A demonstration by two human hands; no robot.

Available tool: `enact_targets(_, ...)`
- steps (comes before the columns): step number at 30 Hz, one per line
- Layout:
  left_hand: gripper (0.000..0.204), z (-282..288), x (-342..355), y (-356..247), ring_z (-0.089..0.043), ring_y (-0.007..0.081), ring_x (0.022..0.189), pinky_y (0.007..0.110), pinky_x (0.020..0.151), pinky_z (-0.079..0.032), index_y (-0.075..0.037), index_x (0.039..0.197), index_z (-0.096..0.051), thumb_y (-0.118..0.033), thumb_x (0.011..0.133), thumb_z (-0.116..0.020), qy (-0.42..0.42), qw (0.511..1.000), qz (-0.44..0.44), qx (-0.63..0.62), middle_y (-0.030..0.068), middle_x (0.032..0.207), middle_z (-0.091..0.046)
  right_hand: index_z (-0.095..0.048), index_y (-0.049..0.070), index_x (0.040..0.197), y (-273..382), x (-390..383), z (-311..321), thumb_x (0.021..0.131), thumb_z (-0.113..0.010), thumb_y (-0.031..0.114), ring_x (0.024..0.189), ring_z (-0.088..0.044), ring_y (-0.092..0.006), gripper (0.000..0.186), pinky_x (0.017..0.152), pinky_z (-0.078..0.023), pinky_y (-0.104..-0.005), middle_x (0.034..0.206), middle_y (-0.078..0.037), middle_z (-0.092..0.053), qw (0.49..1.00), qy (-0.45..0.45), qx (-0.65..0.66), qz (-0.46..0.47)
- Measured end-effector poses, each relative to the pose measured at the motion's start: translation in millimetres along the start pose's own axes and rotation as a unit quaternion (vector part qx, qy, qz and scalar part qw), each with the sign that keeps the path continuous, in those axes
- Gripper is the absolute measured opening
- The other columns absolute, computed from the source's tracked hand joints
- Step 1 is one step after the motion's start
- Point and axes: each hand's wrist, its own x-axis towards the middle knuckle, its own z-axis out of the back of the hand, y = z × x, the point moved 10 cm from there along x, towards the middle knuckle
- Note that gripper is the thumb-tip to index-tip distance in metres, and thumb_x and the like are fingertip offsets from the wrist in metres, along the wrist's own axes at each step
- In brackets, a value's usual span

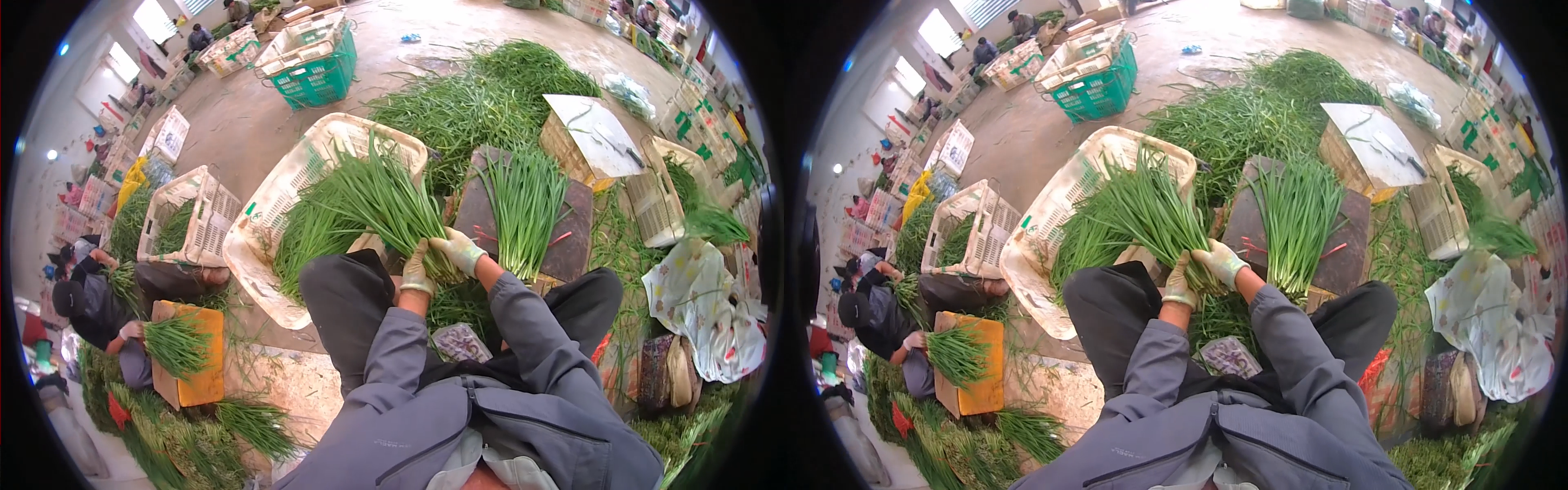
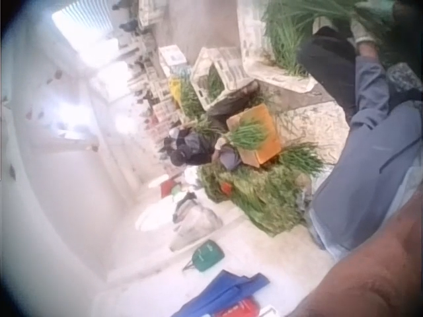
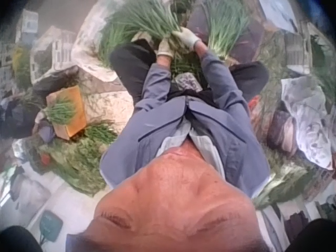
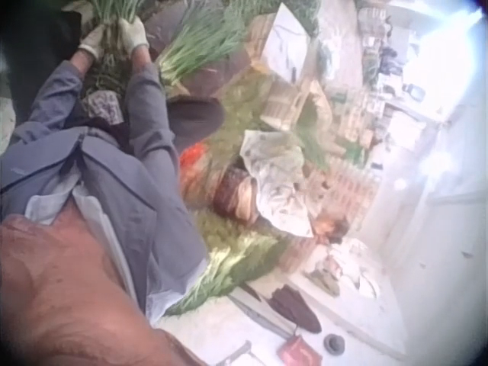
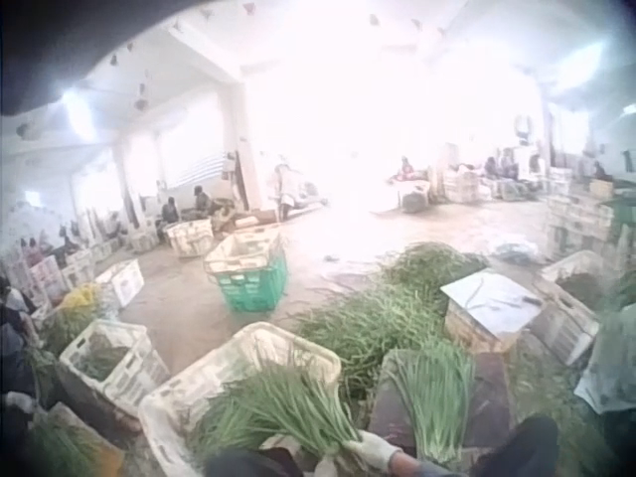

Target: The person gathers a handful of chives from a basket, aligns the stems on a wooden block, and ties the bundle with a red plastic cord.

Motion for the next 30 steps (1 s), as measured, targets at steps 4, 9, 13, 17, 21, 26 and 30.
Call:
enact_targets(4,0.048,10.9,-11.5,-4.3,-0.059,0.0359,0.115,0.049,0.103,-0.046,-0.002,0.130,-0.056,-0.036,0.098,-0.047,-0.039,0.985,0.026,-0.164,0.0163,0.130,-0.060,-0.057,-0.002,0.122,10.0,-8.0,-18.0,0.094,-0.057,0.020,0.096,-0.063,-0.0171,0.036,0.082,-0.051,-0.0306,0.109,-0.010,-0.066,0.987,0.038,0.147,-0.060)
enact_targets(9,0.051,-14.5,-29.0,-9.3,-0.057,0.0351,0.118,0.048,0.105,-0.044,-0.003,0.132,-0.055,-0.039,0.096,-0.046,0.006,0.979,0.022,-0.204,0.0139,0.133,-0.059,-0.059,-0.002,0.120,27.6,-17.0,3.1,0.094,-0.056,0.014,0.100,-0.064,-0.0190,0.031,0.086,-0.052,-0.0307,0.112,-0.012,-0.066,0.996,0.034,0.080,-0.015)
enact_targets(13,0.055,-35.7,-35.6,-12.9,-0.056,0.0350,0.120,0.049,0.106,-0.043,-0.004,0.132,-0.055,-0.044,0.095,-0.046,0.089,0.956,0.020,-0.280,0.0136,0.135,-0.058,-0.061,-0.001,0.119,13.1,-12.1,1.1,0.092,-0.056,0.012,0.105,-0.063,-0.0253,0.029,0.088,-0.052,-0.0318,0.113,-0.015,-0.065,0.977,0.044,0.199,-0.066)
enact_targets(17,0.062,-28.0,-39.8,-6.6,-0.054,0.0331,0.123,0.049,0.105,-0.042,-0.009,0.137,-0.052,-0.053,0.094,-0.045,0.067,0.963,0.033,-0.257,0.0104,0.137,-0.056,-0.062,0.002,0.115,38.0,-6.9,-11.2,0.092,-0.054,0.024,0.107,-0.060,-0.0370,0.033,0.095,-0.047,-0.0398,0.114,-0.022,-0.062,0.942,0.010,-0.318,0.105)
enact_targets(21,0.069,-31.4,-37.9,1.3,-0.050,0.0333,0.127,0.051,0.106,-0.040,-0.013,0.141,-0.048,-0.061,0.092,-0.043,0.078,0.962,0.062,-0.252,0.0110,0.141,-0.052,-0.057,0.002,0.123,39.1,-11.3,-25.1,0.098,-0.048,0.029,0.110,-0.057,-0.0427,0.037,0.095,-0.045,-0.0444,0.116,-0.024,-0.063,0.787,0.077,-0.568,0.228)
enact_targets(26,0.071,-34.4,-36.0,1.1,-0.050,0.0329,0.127,0.048,0.108,-0.039,-0.010,0.142,-0.047,-0.060,0.092,-0.046,0.077,0.962,0.049,-0.259,0.0116,0.141,-0.051,-0.044,-0.006,0.137,33.0,-6.3,7.9,0.091,-0.056,0.053,0.122,-0.053,-0.0423,0.076,0.100,-0.044,-0.0423,0.126,-0.031,-0.058,0.942,-0.006,-0.334,0.018)
enact_targets(30,0.067,-32.5,-32.5,3.1,-0.053,0.0317,0.123,0.047,0.105,-0.043,-0.009,0.138,-0.049,-0.058,0.093,-0.045,0.102,0.948,0.053,-0.297,0.0111,0.138,-0.054,-0.049,-0.002,0.132,82.3,-23.9,27.1,0.085,-0.071,0.042,0.105,-0.059,-0.0416,0.069,0.092,-0.047,-0.0425,0.113,-0.026,-0.062,0.907,-0.187,-0.350,0.140)
